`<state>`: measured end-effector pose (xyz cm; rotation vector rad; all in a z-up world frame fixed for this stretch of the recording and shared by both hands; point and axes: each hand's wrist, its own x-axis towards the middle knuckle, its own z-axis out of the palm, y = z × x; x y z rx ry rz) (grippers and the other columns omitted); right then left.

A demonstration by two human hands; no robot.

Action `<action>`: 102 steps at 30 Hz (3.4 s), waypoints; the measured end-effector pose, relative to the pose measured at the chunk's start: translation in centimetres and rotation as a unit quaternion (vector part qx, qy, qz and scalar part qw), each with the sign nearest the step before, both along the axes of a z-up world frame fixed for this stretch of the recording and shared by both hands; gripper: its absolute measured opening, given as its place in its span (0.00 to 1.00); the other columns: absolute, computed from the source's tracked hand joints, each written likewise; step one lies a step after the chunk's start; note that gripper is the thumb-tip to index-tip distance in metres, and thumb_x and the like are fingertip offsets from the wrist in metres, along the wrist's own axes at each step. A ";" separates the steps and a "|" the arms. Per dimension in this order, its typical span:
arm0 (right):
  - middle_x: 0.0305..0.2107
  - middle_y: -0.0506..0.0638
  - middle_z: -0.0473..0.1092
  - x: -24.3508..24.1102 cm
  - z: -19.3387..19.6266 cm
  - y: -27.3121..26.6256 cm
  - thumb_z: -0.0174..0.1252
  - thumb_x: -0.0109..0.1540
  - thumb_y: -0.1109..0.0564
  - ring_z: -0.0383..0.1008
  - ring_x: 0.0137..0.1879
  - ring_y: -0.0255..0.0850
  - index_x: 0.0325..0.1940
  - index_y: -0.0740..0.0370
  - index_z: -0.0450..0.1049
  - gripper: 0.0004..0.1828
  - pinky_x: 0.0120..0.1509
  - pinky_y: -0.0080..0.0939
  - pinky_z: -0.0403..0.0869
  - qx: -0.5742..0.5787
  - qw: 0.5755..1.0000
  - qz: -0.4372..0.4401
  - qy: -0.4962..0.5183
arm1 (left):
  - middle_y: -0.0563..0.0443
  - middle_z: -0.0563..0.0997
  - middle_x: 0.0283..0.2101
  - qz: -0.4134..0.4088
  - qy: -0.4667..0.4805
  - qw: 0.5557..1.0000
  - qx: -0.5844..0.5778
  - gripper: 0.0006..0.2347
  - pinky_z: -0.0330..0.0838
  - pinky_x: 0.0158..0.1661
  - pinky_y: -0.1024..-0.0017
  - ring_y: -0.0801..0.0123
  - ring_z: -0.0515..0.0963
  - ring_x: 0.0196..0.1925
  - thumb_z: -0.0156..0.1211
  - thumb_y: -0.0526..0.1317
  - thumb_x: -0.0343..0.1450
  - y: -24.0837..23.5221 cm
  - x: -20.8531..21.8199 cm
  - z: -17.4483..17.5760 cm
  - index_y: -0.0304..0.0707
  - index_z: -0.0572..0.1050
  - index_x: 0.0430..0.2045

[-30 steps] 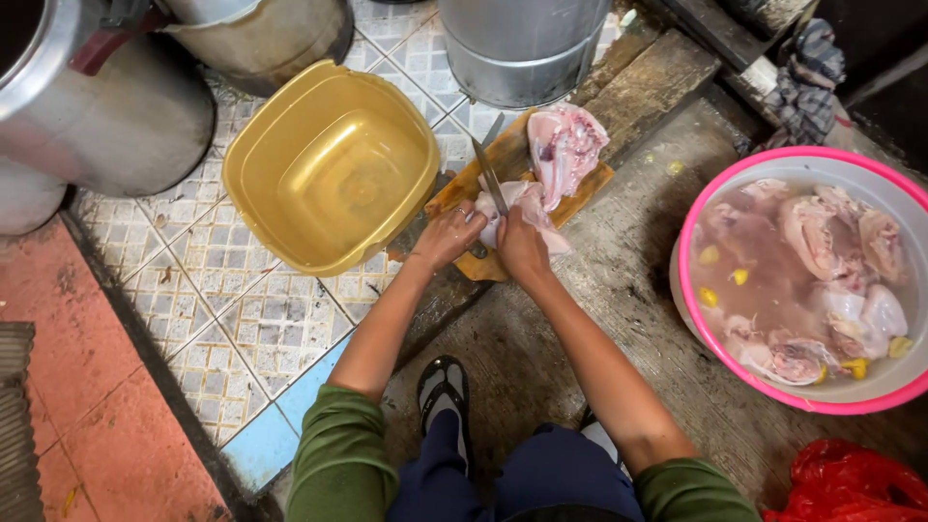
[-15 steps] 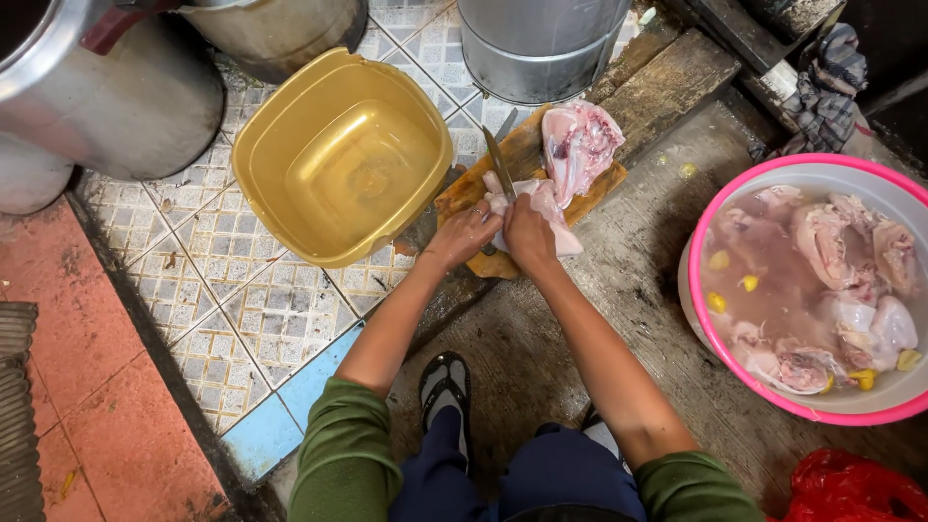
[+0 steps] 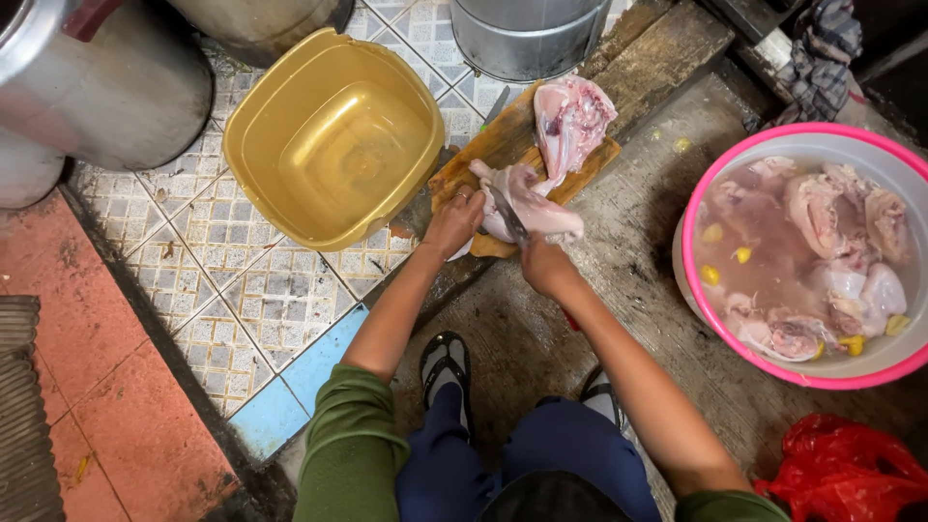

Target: Cutting a whole raw chicken into smaller pieces using a knife on a wooden cutting board.

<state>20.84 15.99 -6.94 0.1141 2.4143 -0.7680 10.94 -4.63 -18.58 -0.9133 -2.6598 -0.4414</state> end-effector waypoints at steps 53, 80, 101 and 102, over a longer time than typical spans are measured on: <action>0.75 0.55 0.47 -8.4 -8.2 -2.2 0.73 0.49 0.42 0.38 0.82 0.52 0.76 0.60 0.52 0.58 0.83 0.54 0.39 0.062 0.912 0.046 0.402 | 0.50 0.79 0.17 0.170 0.119 0.972 -0.112 0.04 0.60 0.36 0.57 0.55 0.79 0.27 0.55 0.34 0.61 3.6 -6.6 -4.4 0.44 0.77 0.19; 0.55 0.55 0.70 -8.6 -11.7 -0.7 0.69 0.42 0.55 0.65 0.68 0.62 0.57 0.60 0.72 0.38 0.76 0.62 0.60 -0.233 0.731 -0.120 0.630 | 0.50 0.74 0.15 0.067 -0.169 0.966 0.183 0.04 0.72 0.30 0.62 0.51 0.80 0.27 0.62 0.40 0.55 5.3 -3.1 3.0 0.48 0.71 0.14; 0.50 0.57 0.74 -14.8 -7.2 6.3 0.62 0.59 0.51 0.71 0.63 0.57 0.58 0.57 0.76 0.23 0.66 0.58 0.67 -0.068 0.882 0.093 0.458 | 0.38 0.73 0.51 0.006 -0.120 0.958 -0.261 0.10 0.80 0.29 0.48 0.39 0.75 0.49 0.46 0.34 0.74 3.2 -5.1 6.3 0.40 0.73 0.46; 0.46 0.50 0.75 -17.2 -9.4 7.0 0.60 0.60 0.46 0.76 0.59 0.50 0.57 0.51 0.77 0.22 0.61 0.51 0.72 0.078 0.873 0.108 0.469 | 0.37 0.74 0.48 0.025 -0.145 0.958 -0.244 0.10 0.80 0.29 0.48 0.39 0.76 0.48 0.43 0.34 0.74 3.5 -5.9 6.3 0.37 0.74 0.43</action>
